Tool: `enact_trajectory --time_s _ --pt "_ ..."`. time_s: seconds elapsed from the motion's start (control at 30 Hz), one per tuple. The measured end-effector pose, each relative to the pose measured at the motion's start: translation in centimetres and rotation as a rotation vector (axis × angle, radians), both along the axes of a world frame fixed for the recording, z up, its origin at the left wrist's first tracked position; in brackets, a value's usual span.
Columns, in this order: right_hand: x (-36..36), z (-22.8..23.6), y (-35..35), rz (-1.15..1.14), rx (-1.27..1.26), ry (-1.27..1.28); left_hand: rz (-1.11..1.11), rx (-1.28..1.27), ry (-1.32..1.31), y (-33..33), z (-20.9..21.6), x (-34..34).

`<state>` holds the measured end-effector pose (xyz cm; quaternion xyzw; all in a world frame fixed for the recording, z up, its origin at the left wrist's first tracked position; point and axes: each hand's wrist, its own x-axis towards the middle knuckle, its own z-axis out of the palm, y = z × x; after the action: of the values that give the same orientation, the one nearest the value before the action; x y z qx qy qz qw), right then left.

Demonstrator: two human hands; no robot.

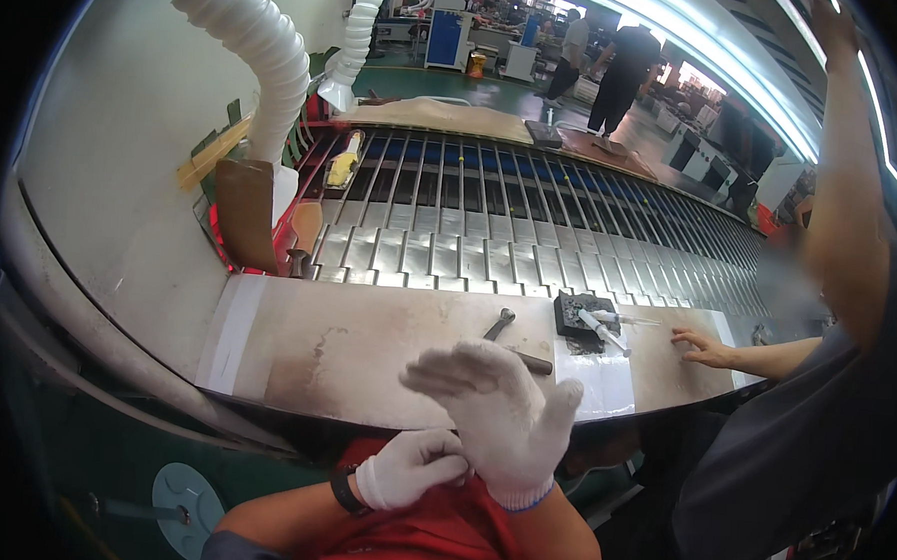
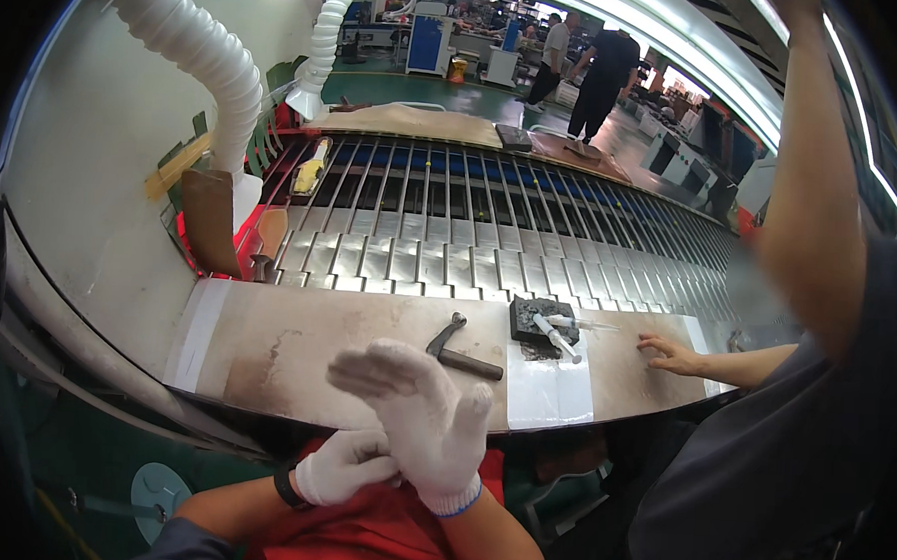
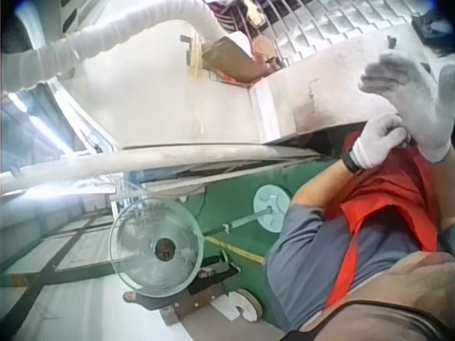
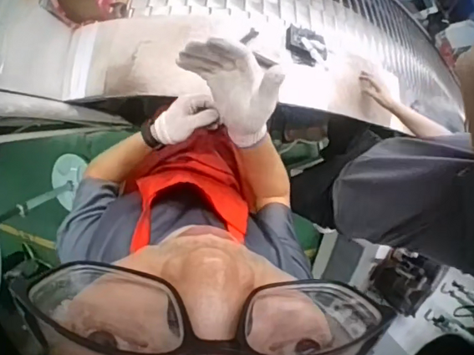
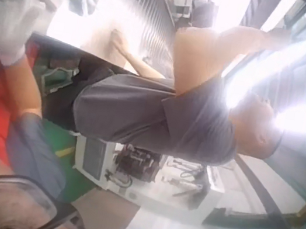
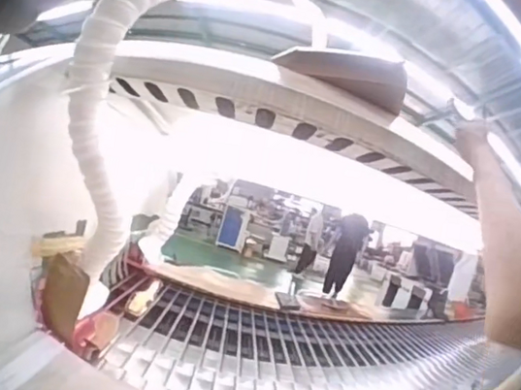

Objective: The person assembles high-heeled shoes by taking shoe uppers and soles from a conveyor, attaching each sole onto a shoe by hand, and tapping along the edges with a hammer to secure the sole.

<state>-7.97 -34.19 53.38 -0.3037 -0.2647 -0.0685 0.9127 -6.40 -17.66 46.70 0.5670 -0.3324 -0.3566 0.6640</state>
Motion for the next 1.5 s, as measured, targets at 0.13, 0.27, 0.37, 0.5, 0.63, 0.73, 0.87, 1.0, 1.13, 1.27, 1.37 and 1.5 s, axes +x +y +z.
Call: enact_trajectory --time_s 0.13,0.27,0.37,0.5,0.63,0.73,0.87,1.0,1.13,1.27,1.37,1.5 --pt "-4.6 0.9 3.8 0.277 -0.047 0.117 0.040 -0.094 -0.156 -1.6 -3.7 1.9" --pt "-4.3 1.5 4.7 0.381 -0.030 -0.056 -0.423 -0.170 0.069 -1.7 -1.3 3.0" --pt "-5.4 1.6 6.0 0.506 0.028 -0.001 -0.589 -0.145 0.004 -1.9 1.2 2.5" --pt "-5.2 0.7 5.2 0.515 -0.084 0.253 -0.458 0.196 -0.227 -2.0 4.8 1.8" --pt "-3.5 -0.6 4.3 0.148 -0.335 0.128 -0.039 0.177 -0.652 -0.5 1.1 6.1" --pt "0.2 -1.3 0.2 -0.356 -0.941 0.160 0.678 0.437 -1.194 3.8 0.3 17.6" --pt "6.4 -7.9 -3.1 -0.852 -1.139 0.146 1.008 1.287 -0.934 7.9 0.0 31.3" --pt "7.3 -8.4 -3.5 -0.927 -1.263 -0.052 0.897 1.538 -0.766 10.9 -2.6 38.5" --pt "7.4 -8.5 -3.6 -0.927 -1.264 -0.075 0.960 1.390 -1.028 8.6 -2.4 37.5" --pt "8.4 -6.1 -2.5 -0.902 -1.288 0.034 0.729 0.653 -1.613 4.9 2.3 29.2" --pt "11.5 -4.3 -1.4 -0.986 -1.263 -0.011 0.318 0.231 -1.774 1.2 5.8 21.4" --pt "12.9 -7.5 -4.2 -0.884 -1.431 -0.077 0.321 -0.014 -1.728 -2.0 5.4 19.7"
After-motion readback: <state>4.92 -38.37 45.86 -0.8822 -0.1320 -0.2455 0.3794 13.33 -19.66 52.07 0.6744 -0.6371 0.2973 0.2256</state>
